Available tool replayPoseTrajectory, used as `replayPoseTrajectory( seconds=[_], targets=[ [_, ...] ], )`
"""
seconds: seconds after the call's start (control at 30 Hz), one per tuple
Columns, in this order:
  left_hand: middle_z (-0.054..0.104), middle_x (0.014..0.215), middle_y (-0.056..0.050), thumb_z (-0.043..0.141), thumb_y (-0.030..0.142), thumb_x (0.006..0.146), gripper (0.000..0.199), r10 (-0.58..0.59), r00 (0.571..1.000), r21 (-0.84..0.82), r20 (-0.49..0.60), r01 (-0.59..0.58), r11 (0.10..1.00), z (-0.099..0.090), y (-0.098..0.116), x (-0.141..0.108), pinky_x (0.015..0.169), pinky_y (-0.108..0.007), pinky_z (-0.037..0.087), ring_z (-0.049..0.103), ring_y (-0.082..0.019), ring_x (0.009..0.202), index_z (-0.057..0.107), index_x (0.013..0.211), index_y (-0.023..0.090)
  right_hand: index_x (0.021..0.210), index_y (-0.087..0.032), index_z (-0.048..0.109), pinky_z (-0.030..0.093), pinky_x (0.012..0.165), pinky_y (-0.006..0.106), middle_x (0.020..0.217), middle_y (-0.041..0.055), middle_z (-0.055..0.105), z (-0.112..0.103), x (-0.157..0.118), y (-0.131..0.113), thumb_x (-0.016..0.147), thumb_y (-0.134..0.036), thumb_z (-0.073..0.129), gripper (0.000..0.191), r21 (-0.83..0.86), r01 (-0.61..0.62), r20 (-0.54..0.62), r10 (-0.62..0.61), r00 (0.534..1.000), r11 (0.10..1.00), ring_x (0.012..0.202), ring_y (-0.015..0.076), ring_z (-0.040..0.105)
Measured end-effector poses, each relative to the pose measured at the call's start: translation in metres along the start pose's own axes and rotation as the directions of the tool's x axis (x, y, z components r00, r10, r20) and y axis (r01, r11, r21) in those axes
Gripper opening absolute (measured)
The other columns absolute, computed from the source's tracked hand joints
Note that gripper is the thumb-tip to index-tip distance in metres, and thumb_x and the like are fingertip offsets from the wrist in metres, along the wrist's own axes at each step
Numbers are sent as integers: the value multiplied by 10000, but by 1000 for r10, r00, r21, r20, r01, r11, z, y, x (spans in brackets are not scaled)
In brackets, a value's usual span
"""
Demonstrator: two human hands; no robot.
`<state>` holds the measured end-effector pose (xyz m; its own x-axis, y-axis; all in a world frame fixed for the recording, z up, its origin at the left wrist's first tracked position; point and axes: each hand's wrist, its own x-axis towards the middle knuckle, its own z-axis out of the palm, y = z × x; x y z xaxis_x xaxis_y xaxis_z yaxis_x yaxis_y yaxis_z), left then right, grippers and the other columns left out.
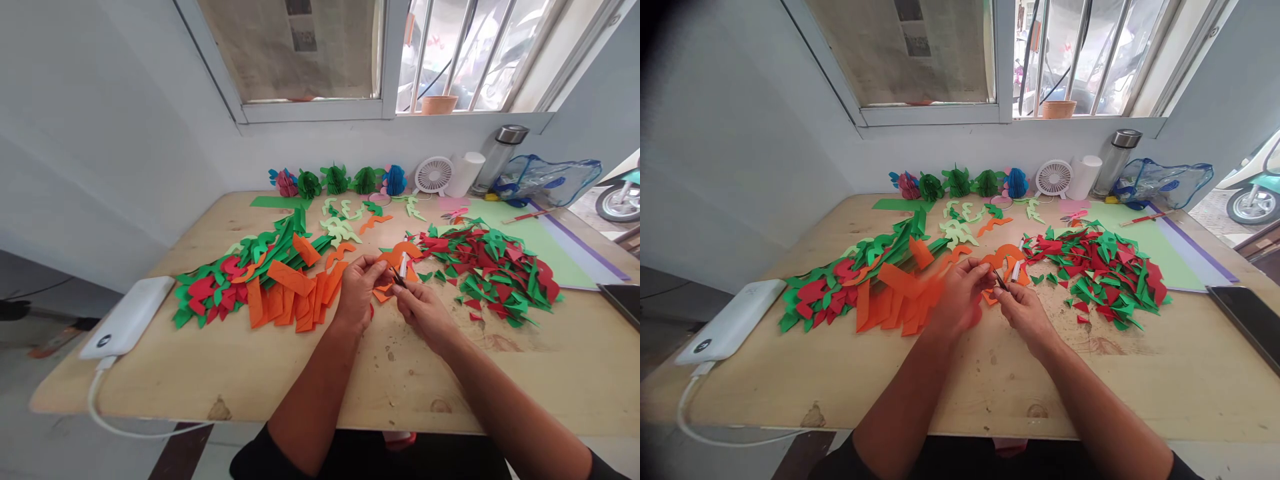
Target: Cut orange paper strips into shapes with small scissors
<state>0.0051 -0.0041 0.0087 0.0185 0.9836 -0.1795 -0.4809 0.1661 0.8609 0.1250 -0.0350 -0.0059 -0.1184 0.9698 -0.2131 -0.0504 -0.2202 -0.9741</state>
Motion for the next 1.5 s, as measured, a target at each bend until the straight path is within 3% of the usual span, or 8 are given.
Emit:
replayPoseTrajectory(
  seconds=[1.17, 1.37, 1.5],
  targets=[
    [619, 589, 1, 705, 294, 623, 201, 0, 1000, -7, 3, 0, 1000, 0, -2, 2, 578, -238, 437, 551, -100, 539, 573, 696, 162, 606, -203, 434, 131, 390, 225, 451, -87, 346, 0, 0, 1, 718, -565, 663, 442, 33, -1, -6, 2, 1000, 999, 409, 52, 214],
    [621, 599, -2, 718, 298, 619, 210, 4, 1000, -9, 1, -4, 1000, 1, 0, 1, 606, -242, 452, 567, -102, 563, 571, 674, 159, 721, -193, 536, 102, 393, 238, 463, -100, 305, -1, 0, -1, 714, -541, 680, 376, 87, -1, -5, 2, 1000, 996, 410, 60, 189],
    [616, 591, 5, 710, 279, 626, 190, 10, 1000, -10, -4, -10, 1000, 1, 1, 0, 626, -239, 457, 564, -94, 563, 576, 681, 156, 726, -198, 520, 88, 398, 239, 468, -107, 281, -2, 1, -1, 726, -507, 687, 352, 137, 27, -12, -26, 1000, 990, 414, 55, 161]
  ],
)
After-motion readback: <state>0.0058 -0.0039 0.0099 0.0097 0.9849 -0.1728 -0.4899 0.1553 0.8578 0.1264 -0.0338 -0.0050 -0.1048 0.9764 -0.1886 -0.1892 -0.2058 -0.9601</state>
